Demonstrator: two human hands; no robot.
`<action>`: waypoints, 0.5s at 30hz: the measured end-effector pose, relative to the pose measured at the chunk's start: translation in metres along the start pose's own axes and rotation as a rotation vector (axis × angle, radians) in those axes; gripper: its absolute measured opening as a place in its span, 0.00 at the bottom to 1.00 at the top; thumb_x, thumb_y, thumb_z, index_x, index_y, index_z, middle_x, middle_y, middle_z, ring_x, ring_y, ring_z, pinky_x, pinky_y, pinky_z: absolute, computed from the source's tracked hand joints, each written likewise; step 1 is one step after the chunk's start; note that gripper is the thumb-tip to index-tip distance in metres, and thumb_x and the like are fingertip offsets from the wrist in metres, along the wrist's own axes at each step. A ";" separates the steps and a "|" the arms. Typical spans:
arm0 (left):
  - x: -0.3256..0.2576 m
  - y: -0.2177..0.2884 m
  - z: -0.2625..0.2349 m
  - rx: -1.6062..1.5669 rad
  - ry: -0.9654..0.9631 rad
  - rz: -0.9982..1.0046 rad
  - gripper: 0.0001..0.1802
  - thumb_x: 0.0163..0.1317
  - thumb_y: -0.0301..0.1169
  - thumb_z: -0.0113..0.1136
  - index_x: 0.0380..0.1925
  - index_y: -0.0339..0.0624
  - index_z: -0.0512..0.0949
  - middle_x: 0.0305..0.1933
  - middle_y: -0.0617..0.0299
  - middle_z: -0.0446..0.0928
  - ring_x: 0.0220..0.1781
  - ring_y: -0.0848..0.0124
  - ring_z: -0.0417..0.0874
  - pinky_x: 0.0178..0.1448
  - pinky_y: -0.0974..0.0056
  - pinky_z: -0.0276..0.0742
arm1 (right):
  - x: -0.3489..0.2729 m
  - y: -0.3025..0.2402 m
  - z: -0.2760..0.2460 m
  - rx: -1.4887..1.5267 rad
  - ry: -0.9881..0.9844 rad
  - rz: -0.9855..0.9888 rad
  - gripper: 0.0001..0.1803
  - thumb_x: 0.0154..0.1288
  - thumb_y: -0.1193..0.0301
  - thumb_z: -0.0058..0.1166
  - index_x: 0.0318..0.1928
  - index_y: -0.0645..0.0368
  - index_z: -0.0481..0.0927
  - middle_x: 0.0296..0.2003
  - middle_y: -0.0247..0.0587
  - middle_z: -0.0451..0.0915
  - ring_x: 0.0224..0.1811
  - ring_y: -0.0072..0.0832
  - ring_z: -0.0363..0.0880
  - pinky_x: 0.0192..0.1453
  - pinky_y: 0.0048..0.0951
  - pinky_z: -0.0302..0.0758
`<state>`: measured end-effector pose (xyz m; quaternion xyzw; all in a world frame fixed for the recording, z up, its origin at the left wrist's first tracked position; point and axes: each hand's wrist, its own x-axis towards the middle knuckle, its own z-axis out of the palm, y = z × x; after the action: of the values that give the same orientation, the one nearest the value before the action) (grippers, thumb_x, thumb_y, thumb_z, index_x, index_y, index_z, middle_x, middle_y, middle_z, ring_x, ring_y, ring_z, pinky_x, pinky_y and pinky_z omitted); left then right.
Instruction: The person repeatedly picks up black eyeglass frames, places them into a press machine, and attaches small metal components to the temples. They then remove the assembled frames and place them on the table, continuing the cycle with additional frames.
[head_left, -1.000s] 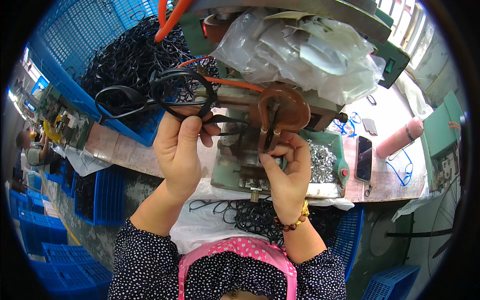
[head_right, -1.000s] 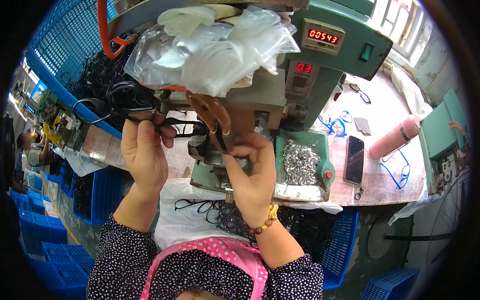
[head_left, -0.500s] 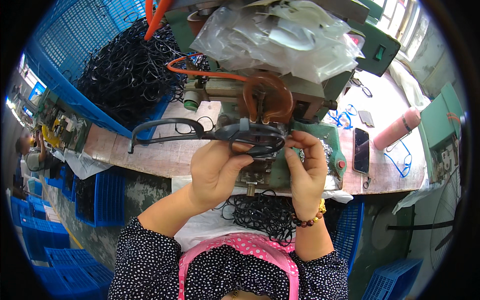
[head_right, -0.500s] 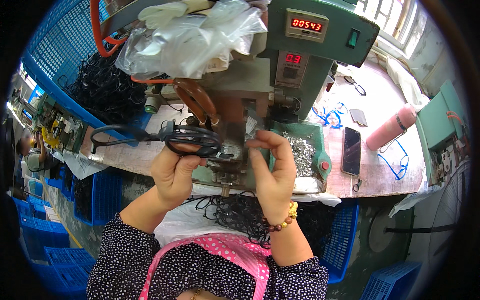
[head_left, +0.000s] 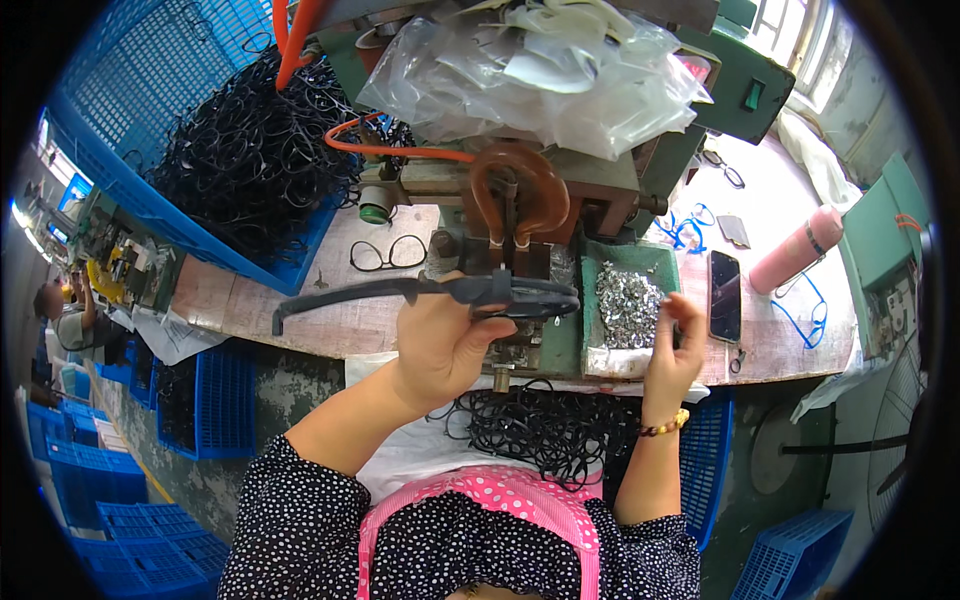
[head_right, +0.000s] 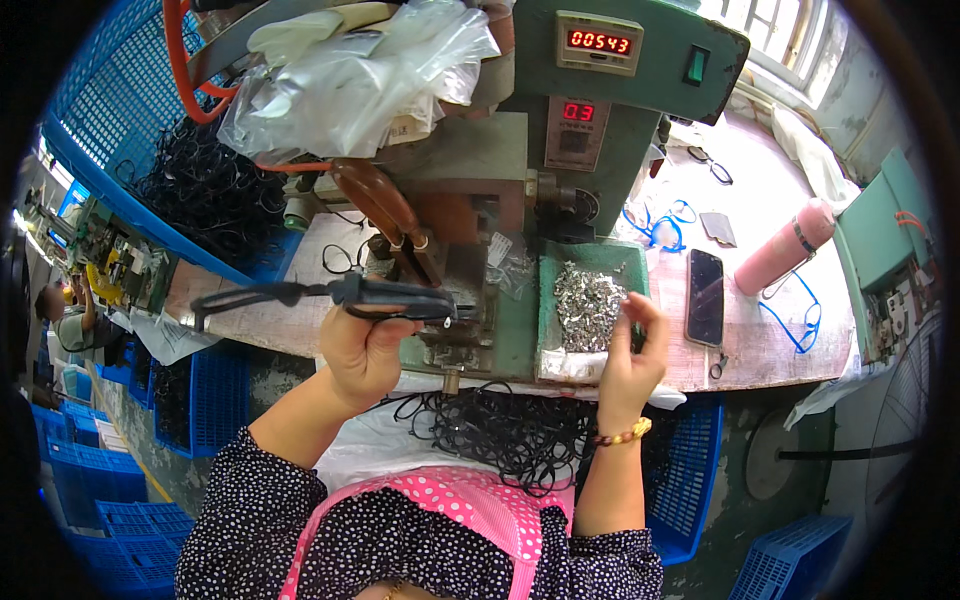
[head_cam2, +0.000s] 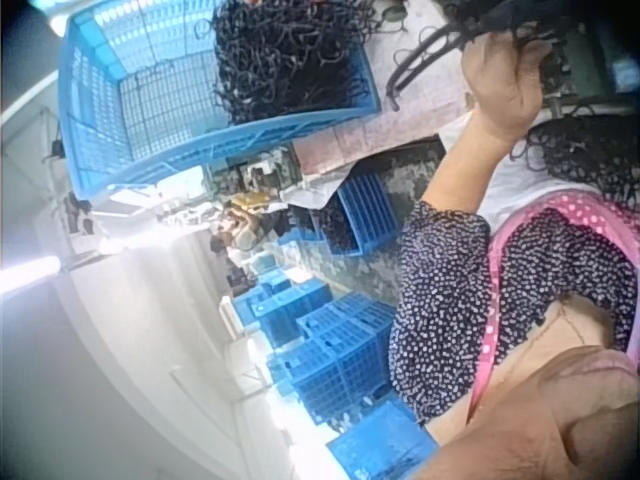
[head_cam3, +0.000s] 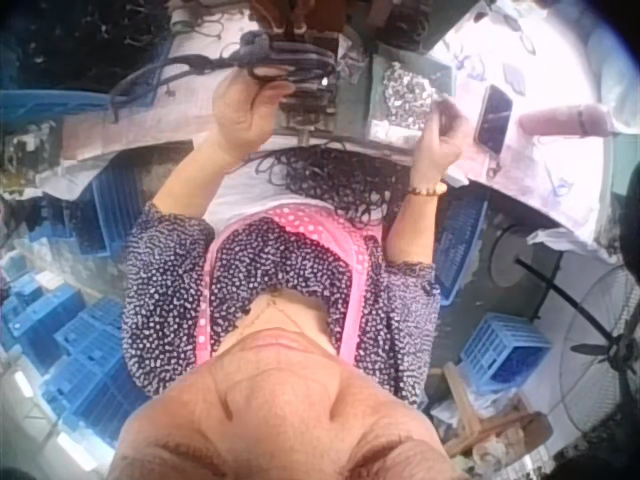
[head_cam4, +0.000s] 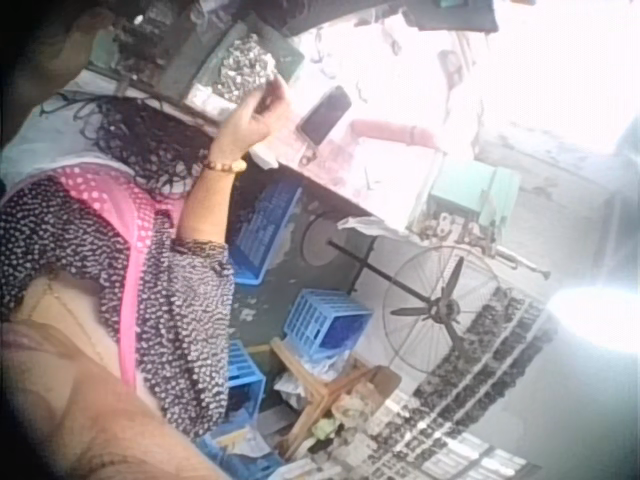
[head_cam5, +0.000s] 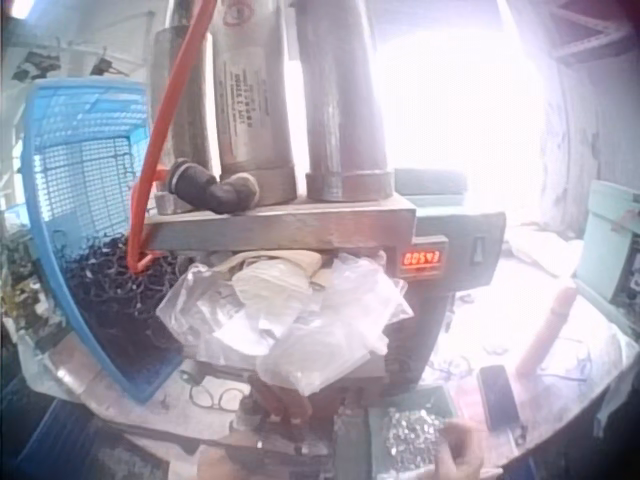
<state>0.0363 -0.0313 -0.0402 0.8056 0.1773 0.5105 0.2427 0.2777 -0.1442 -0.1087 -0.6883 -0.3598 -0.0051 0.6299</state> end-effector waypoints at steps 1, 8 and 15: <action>-0.001 0.000 0.000 0.012 0.006 0.020 0.08 0.60 0.28 0.68 0.39 0.39 0.86 0.37 0.58 0.85 0.32 0.56 0.81 0.37 0.58 0.74 | 0.001 0.006 -0.003 -0.055 -0.079 0.115 0.12 0.66 0.85 0.54 0.48 0.61 0.82 0.44 0.41 0.84 0.50 0.29 0.81 0.60 0.32 0.75; 0.004 0.004 0.000 0.009 -0.011 0.033 0.10 0.60 0.27 0.68 0.41 0.37 0.84 0.36 0.56 0.84 0.35 0.54 0.84 0.39 0.57 0.76 | -0.011 0.010 0.000 -0.590 -0.347 -0.335 0.08 0.60 0.72 0.63 0.41 0.53 0.82 0.54 0.37 0.79 0.69 0.44 0.67 0.80 0.56 0.51; 0.010 0.008 0.000 -0.029 -0.014 0.009 0.10 0.61 0.24 0.66 0.42 0.34 0.82 0.39 0.51 0.84 0.37 0.52 0.84 0.40 0.57 0.78 | -0.009 0.005 0.004 -0.449 -0.262 -0.294 0.04 0.62 0.74 0.62 0.37 0.53 0.81 0.46 0.35 0.82 0.65 0.42 0.72 0.78 0.56 0.55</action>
<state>0.0407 -0.0324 -0.0286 0.8063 0.1644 0.5085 0.2534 0.2721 -0.1450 -0.1180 -0.7456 -0.5237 -0.0871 0.4028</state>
